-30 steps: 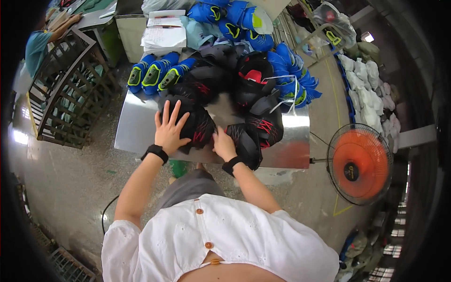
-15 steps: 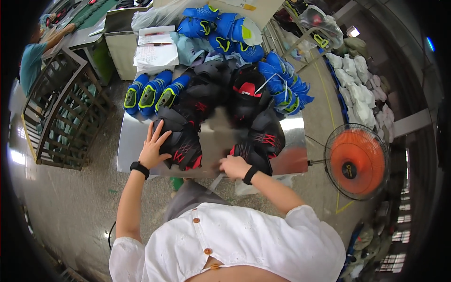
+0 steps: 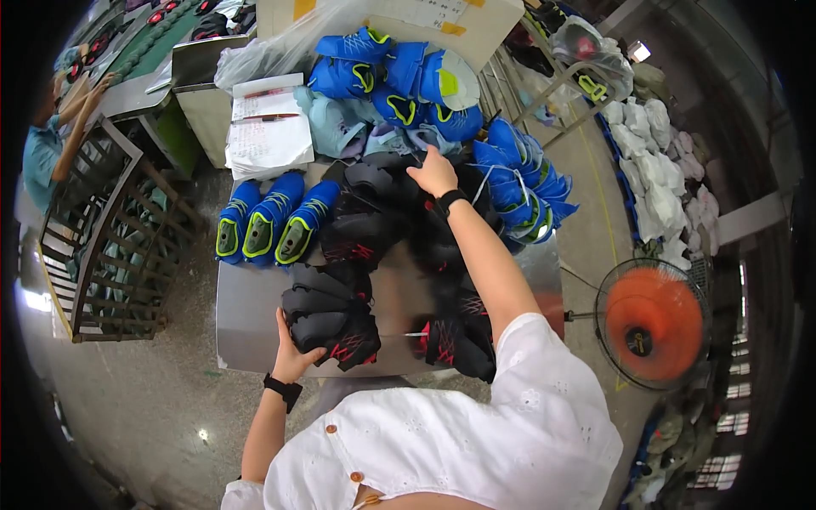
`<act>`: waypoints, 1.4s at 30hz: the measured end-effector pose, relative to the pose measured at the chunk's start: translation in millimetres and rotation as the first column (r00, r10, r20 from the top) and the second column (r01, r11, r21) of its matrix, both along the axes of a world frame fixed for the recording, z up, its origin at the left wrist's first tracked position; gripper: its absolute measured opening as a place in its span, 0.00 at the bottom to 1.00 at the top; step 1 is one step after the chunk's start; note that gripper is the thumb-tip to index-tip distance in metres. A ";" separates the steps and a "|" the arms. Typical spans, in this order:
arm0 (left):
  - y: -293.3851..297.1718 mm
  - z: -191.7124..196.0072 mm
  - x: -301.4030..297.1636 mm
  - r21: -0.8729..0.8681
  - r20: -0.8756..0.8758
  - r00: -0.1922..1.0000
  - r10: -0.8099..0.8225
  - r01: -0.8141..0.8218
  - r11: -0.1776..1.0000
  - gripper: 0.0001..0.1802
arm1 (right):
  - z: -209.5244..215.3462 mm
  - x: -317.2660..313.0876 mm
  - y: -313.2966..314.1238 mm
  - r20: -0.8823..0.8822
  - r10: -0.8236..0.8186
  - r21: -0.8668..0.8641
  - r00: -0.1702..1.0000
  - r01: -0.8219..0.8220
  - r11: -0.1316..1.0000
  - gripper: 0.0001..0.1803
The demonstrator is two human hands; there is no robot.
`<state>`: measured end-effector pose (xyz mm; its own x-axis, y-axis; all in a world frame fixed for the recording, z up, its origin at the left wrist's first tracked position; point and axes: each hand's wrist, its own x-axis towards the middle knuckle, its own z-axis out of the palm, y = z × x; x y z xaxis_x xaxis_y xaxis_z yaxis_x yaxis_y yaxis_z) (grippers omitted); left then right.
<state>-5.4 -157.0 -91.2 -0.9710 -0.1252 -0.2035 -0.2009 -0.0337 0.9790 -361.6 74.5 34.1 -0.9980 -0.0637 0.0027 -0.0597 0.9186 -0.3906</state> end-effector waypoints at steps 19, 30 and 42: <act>-11.7 10.1 -33.1 0.074 0.083 0.994 -0.071 0.065 0.995 0.63 | -23.7 54.6 -20.7 0.013 -0.001 -0.165 1.000 0.003 0.986 0.32; -17.7 27.0 -56.1 0.068 0.078 0.980 -0.185 0.180 0.981 0.60 | -78.8 57.8 3.3 -0.359 -0.577 -0.564 0.734 0.322 0.760 0.31; -20.0 16.2 -73.7 0.074 0.037 0.972 -0.232 0.229 0.971 0.60 | -45.6 38.3 10.9 -0.236 0.457 -0.506 0.858 -0.510 0.696 0.32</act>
<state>-79.2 -177.0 -74.9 -0.9617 0.1170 -0.2479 -0.2547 -0.0478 0.9658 -323.4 85.5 -11.5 -0.8237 -0.4986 0.2699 -0.4933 0.3956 -0.7747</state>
